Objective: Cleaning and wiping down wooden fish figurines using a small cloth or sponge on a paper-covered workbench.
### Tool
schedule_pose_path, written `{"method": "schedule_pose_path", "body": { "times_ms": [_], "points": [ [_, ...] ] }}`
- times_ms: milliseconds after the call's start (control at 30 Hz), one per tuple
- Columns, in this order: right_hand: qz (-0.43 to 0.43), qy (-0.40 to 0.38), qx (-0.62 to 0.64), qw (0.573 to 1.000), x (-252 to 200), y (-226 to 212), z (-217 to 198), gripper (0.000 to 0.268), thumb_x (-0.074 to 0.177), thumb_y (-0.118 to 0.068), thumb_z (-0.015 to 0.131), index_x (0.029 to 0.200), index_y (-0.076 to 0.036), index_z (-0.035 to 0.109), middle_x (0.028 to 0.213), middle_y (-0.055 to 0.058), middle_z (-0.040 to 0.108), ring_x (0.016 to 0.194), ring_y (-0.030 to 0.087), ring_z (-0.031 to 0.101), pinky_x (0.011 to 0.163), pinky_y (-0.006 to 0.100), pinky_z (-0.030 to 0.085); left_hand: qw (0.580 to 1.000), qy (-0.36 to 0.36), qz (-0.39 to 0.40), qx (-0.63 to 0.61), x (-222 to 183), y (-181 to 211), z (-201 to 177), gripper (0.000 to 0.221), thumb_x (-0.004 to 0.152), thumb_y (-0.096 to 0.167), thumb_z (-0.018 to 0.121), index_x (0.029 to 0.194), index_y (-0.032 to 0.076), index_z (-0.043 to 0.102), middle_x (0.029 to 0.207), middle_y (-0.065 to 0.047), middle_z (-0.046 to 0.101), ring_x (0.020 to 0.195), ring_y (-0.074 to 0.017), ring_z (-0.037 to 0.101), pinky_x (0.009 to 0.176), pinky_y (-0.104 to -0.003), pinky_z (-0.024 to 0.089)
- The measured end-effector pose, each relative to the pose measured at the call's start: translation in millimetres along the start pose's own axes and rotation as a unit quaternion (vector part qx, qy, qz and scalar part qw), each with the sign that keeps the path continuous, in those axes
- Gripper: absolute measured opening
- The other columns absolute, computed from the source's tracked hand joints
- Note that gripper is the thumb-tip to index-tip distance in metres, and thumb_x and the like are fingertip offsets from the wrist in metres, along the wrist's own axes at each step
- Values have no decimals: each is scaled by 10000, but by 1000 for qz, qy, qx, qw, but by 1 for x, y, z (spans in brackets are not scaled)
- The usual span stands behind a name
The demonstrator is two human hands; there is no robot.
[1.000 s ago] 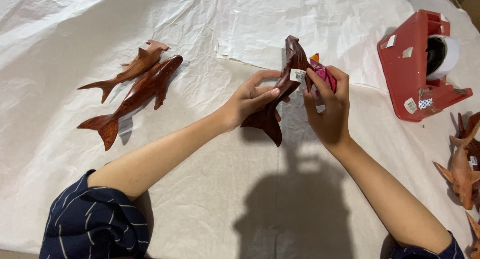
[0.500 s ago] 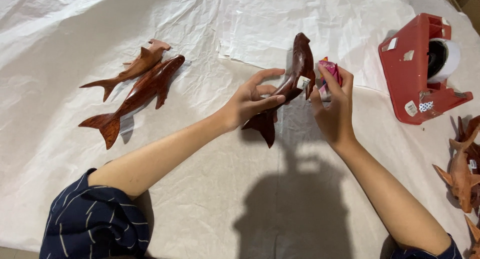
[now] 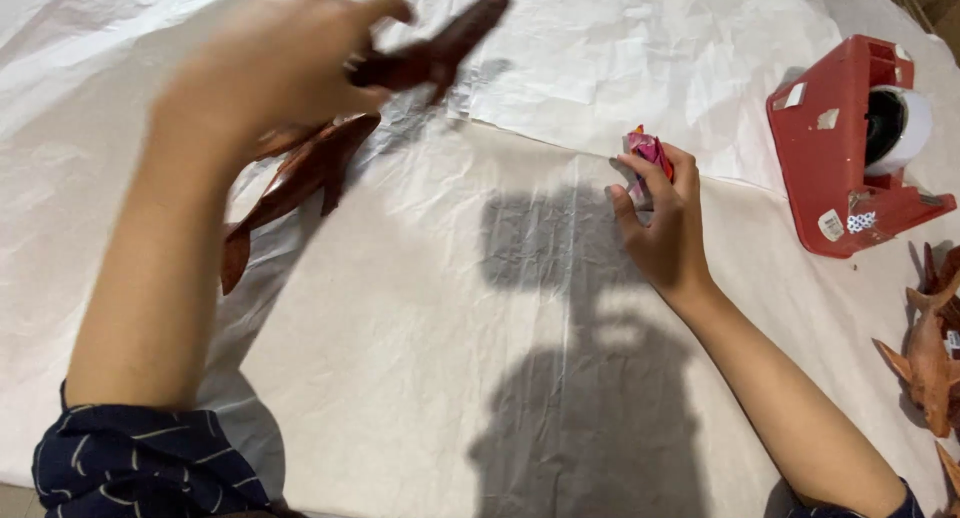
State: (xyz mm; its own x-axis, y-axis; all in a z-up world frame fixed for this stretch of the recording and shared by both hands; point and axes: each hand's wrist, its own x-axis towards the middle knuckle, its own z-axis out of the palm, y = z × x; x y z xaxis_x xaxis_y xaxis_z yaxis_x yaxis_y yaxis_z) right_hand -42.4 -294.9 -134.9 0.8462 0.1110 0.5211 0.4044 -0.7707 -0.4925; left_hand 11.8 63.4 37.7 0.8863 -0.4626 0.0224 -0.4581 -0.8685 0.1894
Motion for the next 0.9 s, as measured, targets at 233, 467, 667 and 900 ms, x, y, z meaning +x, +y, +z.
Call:
{"method": "schedule_pose_path", "body": {
  "times_ms": [233,467,667,900],
  "points": [
    [1,-28,-9,1000,0,7,3,352,1057,-289,587,1310,-58,672,1356,216,464,1309,372,482,1086,481,426,976,-15,-216,15,-12,-94,-7,653,876,200,774,1489,213,547,1345,-163,643,1092,-504,621,806,-604,471],
    [1,-38,-17,999,-1,13,5,308,1048,-234,612,1299,-68,676,1347,221,478,1296,386,481,1083,486,422,969,-67,-235,-39,-2,-160,12,669,873,292,751,1499,210,531,1361,-112,617,994,-415,647,748,-502,476],
    [4,-45,-24,999,-2,15,6,287,1047,-221,619,1277,-63,684,1341,220,479,1282,387,478,1073,489,421,961,-100,-256,-43,0,-164,16,594,939,341,683,1504,241,527,1400,-95,601,984,-410,651,732,-499,481],
    [-13,-37,-25,999,-2,18,7,276,1055,-232,612,1257,-64,696,1314,209,500,1254,383,499,1065,486,429,962,-127,-242,0,5,-191,30,528,858,298,784,1370,277,658,1177,-159,734,898,-386,707,750,-482,491]
  ]
}}
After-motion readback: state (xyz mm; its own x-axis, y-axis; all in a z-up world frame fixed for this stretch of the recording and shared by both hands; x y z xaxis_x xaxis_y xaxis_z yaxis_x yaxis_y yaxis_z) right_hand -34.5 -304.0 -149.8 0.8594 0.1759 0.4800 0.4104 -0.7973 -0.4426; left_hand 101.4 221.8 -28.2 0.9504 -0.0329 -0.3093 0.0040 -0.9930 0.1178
